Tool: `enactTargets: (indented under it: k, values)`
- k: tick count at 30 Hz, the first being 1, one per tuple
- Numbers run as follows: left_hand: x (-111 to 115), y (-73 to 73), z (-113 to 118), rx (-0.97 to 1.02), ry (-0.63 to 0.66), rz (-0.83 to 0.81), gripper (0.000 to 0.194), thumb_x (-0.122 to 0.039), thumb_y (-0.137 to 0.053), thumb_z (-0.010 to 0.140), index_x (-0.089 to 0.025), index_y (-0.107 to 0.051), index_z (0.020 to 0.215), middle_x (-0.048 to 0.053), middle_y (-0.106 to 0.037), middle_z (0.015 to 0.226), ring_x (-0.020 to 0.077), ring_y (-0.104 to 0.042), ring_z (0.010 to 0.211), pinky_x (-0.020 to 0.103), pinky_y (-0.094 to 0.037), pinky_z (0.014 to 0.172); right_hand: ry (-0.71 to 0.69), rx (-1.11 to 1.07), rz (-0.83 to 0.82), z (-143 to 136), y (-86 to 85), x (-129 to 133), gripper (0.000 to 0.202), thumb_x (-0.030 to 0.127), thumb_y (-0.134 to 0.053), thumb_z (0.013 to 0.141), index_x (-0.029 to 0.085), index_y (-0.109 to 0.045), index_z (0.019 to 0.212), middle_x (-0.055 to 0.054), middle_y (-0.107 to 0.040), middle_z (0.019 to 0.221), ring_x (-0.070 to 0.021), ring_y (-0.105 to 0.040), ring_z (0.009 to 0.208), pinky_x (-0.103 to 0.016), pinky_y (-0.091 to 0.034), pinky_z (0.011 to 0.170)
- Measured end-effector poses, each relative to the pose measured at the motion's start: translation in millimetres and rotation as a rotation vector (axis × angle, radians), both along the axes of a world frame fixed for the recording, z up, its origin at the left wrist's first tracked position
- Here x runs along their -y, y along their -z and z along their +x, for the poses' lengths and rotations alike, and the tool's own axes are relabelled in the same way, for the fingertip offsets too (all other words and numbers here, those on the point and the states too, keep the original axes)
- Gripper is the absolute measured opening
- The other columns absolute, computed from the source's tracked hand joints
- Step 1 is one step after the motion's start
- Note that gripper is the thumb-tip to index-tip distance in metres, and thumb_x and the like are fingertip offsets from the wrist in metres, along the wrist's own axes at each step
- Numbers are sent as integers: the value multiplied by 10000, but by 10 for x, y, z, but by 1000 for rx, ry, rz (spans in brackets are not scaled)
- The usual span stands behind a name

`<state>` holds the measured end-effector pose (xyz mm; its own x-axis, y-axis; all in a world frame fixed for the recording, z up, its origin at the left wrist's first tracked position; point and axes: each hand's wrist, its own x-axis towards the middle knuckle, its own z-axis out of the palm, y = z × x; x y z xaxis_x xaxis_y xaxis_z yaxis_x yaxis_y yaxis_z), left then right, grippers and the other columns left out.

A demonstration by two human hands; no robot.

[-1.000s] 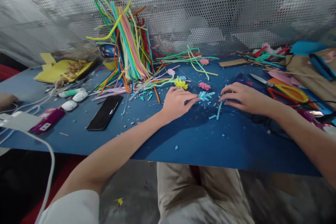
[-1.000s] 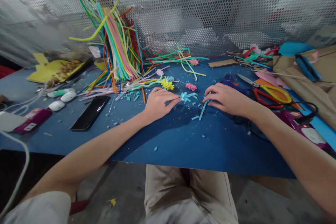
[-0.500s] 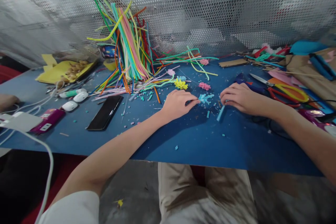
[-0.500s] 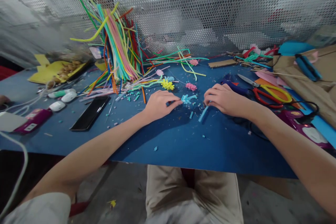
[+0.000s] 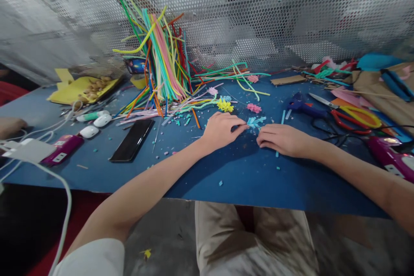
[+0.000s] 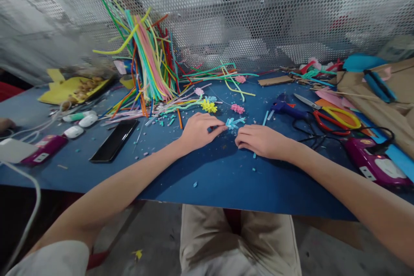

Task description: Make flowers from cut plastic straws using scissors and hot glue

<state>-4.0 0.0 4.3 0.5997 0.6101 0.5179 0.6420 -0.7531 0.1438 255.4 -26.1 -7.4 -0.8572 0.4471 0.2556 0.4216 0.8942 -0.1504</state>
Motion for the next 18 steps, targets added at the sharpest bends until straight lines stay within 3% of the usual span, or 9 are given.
enactTargets:
  k: [4, 10, 14, 18]
  values:
    - [-8, -2, -4, -10, -5, -5, 305, -462, -544, 976, -258, -752, 885, -9, -759, 856, 144, -669, 810, 304, -396, 756, 18, -54, -11, 17, -93, 46, 180, 240, -427, 1005, 206, -595, 948, -72, -634, 951, -187, -581, 886, -334, -489, 822]
    - [-24, -1, -21, -20, 34, -23, 284, -457, -548, 975, -271, -757, 926, -13, -768, 894, 144, -679, 830, 298, -409, 751, 225, -354, 89, 251, -306, 33, 85, 238, -458, 985, 223, -534, 949, -87, -644, 1017, -213, -618, 960, -390, -502, 886]
    - [-27, 4, -25, -45, 51, -24, 274, -452, -549, 974, -284, -758, 916, -25, -766, 875, 143, -680, 827, 294, -416, 745, 381, -364, 30, 420, -284, -35, 124, 251, -429, 1002, 230, -549, 982, -41, -672, 893, -166, -651, 769, -318, -533, 732]
    - [-27, -2, -30, -43, 55, -16, 299, -450, -538, 974, -269, -759, 887, -14, -757, 831, 140, -680, 792, 288, -428, 732, 412, -319, 10, 456, -233, -87, 145, 258, -461, 997, 231, -593, 1051, -33, -712, 918, -156, -689, 785, -295, -549, 737]
